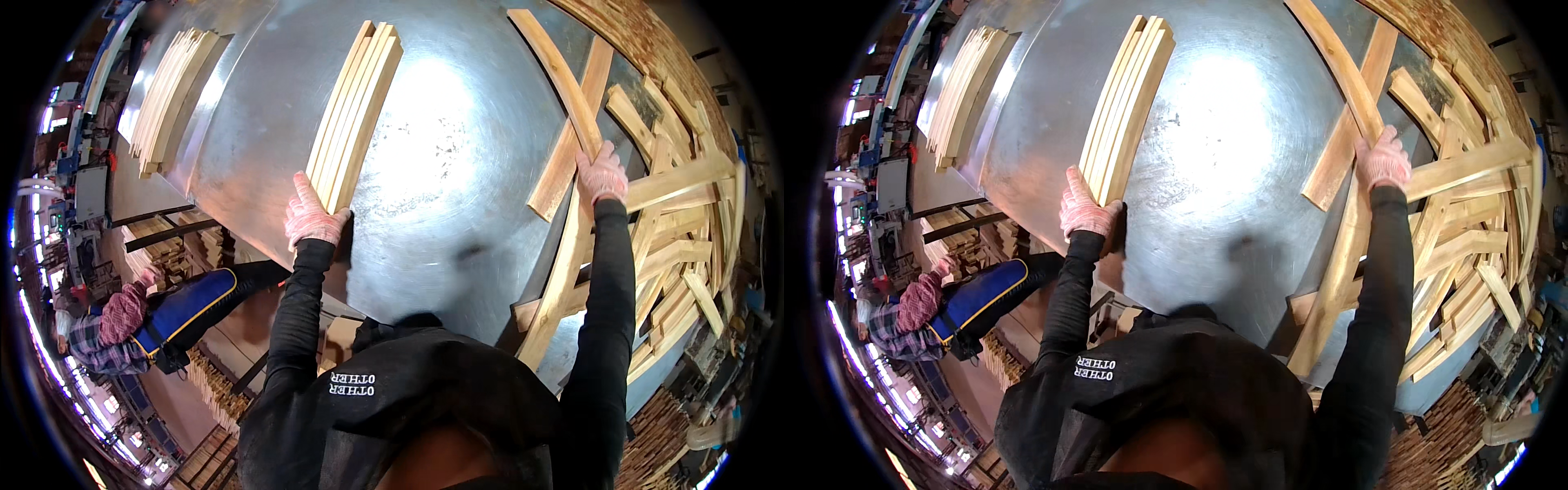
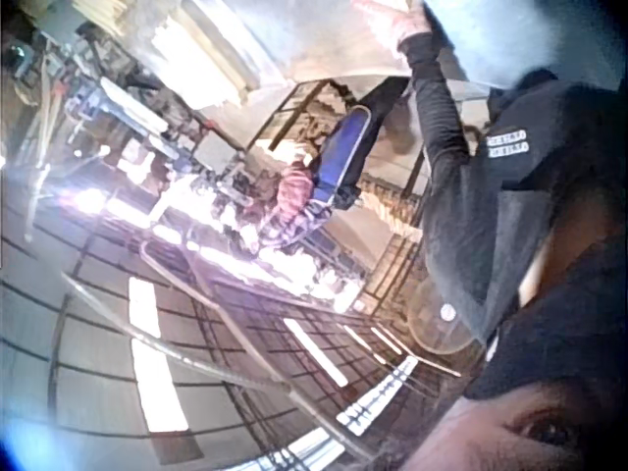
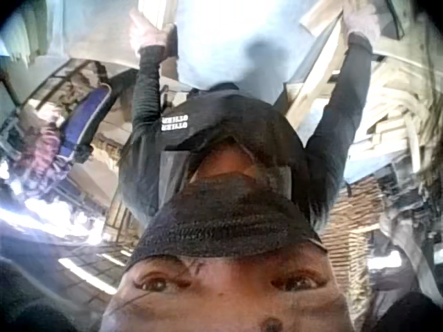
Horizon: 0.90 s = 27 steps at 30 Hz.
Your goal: The person sorts and stacks thin wooden planks on a large metal table. They pick up planks from a pile, align them, and place them into a neat stack, repeating this process continuously.
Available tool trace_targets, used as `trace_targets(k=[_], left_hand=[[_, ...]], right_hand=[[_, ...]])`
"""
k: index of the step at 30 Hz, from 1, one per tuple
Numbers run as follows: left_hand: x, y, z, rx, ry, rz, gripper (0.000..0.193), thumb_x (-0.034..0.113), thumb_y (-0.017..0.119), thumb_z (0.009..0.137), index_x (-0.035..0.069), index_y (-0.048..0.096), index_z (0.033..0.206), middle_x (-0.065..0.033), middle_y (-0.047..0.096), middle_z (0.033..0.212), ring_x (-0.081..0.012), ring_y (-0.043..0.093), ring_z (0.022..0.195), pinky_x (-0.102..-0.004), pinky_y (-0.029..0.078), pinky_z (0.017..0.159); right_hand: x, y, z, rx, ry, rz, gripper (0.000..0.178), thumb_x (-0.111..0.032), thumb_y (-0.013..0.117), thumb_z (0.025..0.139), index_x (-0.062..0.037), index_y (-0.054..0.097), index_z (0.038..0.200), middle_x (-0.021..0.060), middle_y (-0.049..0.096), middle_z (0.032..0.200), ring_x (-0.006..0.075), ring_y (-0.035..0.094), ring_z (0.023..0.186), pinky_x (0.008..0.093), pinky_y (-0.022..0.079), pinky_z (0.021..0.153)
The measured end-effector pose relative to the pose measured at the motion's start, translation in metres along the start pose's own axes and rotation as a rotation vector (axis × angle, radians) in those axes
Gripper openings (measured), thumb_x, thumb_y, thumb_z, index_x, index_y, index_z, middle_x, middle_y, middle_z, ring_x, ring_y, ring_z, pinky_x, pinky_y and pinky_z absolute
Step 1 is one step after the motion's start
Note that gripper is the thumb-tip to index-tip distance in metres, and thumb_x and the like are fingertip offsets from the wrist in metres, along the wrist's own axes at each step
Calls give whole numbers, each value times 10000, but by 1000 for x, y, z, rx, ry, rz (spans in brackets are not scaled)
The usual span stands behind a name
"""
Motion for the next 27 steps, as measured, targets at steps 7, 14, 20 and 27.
trace_targets(k=[7, 14, 20, 27], left_hand=[[-39, -44, 114, 188, 28, 149, 967, 386, 858, 646, 127, 327, 1411, -167, 603, 1114, -348, 634, 986, -427, 535, 831], [27, -32, 123, 420, 548, -46, 829, 444, 752, 792, 86, 358, 1428, -204, 497, 1319, -361, 528, 1194, -515, 446, 992], [190, 102, -100, -1380, 114, -1611, 478, 272, 622, 940, -24, 517, 1300, -104, 656, 1027, -185, 636, 897, -327, 541, 815], [165, 106, -126, -1056, 225, -1254, 376, 115, 682, 850, -15, 598, 1193, -36, 650, 972, -135, 604, 826, -277, 494, 770]], right_hand=[[34, 12, -54, -17, 162, 243, 782, -622, 575, 817, -54, 430, 1336, 257, 583, 1225, 398, 605, 1082, 486, 475, 925], [-9, -33, -120, -298, 152, 496, 607, -558, 548, 888, -4, 550, 1134, 233, 664, 978, 359, 658, 923, 456, 514, 824], [-68, 7, -178, -268, 27, 1009, 538, -413, 562, 931, 4, 538, 1270, 205, 650, 1129, 341, 624, 1058, 427, 480, 922], [-65, 29, -128, 109, 209, 403, 836, -448, 678, 805, -50, 304, 1438, 236, 411, 1425, 420, 412, 1299, 482, 365, 1055]])
Point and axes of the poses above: each hand's wrist, its own z-axis towards the middle knuckle, its own y-axis out of the palm, x = y × z, the point moved 6 cm from there along z, towards the middle knuckle
